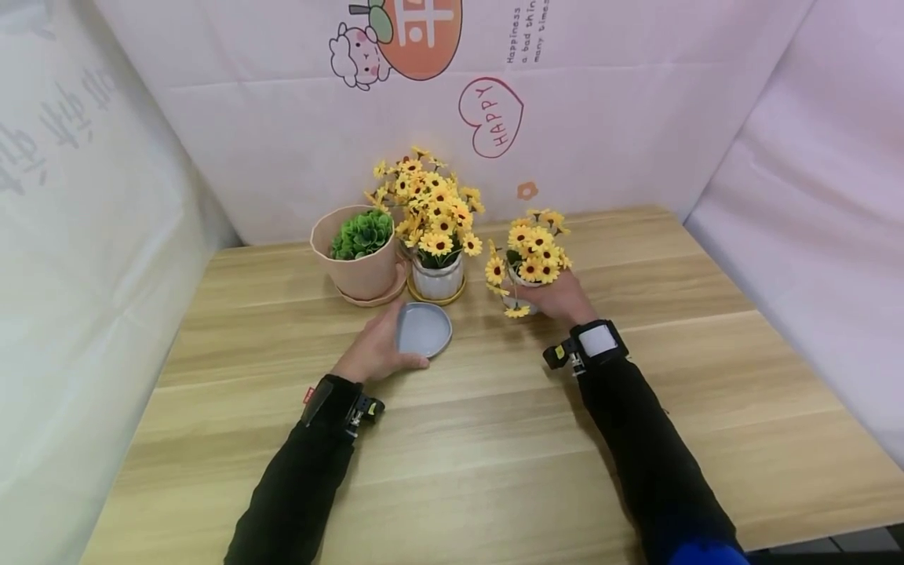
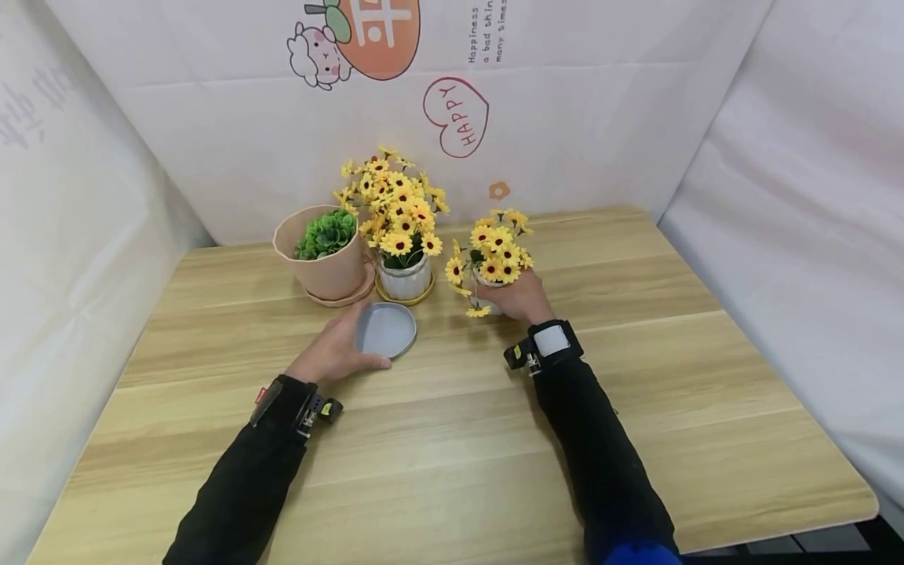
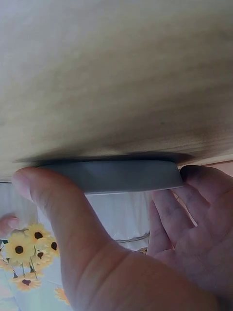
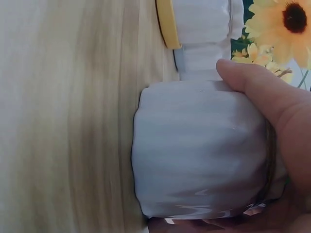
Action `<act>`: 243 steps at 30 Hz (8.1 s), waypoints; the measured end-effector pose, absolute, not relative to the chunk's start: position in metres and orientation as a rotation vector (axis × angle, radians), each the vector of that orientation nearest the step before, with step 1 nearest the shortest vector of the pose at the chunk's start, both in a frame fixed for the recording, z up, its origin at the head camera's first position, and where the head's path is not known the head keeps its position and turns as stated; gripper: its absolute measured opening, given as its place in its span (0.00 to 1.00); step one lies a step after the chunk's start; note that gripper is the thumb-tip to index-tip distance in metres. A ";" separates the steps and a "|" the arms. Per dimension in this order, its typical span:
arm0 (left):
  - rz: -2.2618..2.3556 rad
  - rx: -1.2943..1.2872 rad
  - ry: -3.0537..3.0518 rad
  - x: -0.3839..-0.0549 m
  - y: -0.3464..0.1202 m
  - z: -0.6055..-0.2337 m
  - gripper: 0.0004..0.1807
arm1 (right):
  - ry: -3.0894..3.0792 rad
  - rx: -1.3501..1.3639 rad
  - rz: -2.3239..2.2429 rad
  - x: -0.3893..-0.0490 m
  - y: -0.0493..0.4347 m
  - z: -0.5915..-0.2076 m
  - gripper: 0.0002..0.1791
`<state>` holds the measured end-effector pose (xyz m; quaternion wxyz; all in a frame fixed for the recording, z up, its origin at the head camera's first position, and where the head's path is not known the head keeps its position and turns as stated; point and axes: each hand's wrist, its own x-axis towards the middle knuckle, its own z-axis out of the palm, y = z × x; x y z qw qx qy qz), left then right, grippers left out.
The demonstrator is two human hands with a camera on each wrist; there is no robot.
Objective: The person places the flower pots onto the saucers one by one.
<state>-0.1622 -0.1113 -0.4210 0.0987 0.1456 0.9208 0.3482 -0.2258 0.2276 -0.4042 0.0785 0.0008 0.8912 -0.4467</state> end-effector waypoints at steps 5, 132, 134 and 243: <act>1.029 0.422 2.722 -0.162 -0.111 -0.422 0.67 | 2.678 -0.038 -1.323 -0.219 0.224 -0.406 0.49; 1.066 0.412 2.709 -0.163 -0.113 -0.422 0.70 | 2.402 -0.829 -1.214 -0.191 0.177 -0.389 0.48; 1.063 0.412 2.710 -0.164 -0.112 -0.423 0.69 | 2.410 -0.835 -1.214 -0.190 0.176 -0.386 0.48; 0.957 0.786 2.806 -0.130 -0.048 -0.418 0.28 | 2.649 -0.899 -1.009 -0.138 0.147 -0.393 0.57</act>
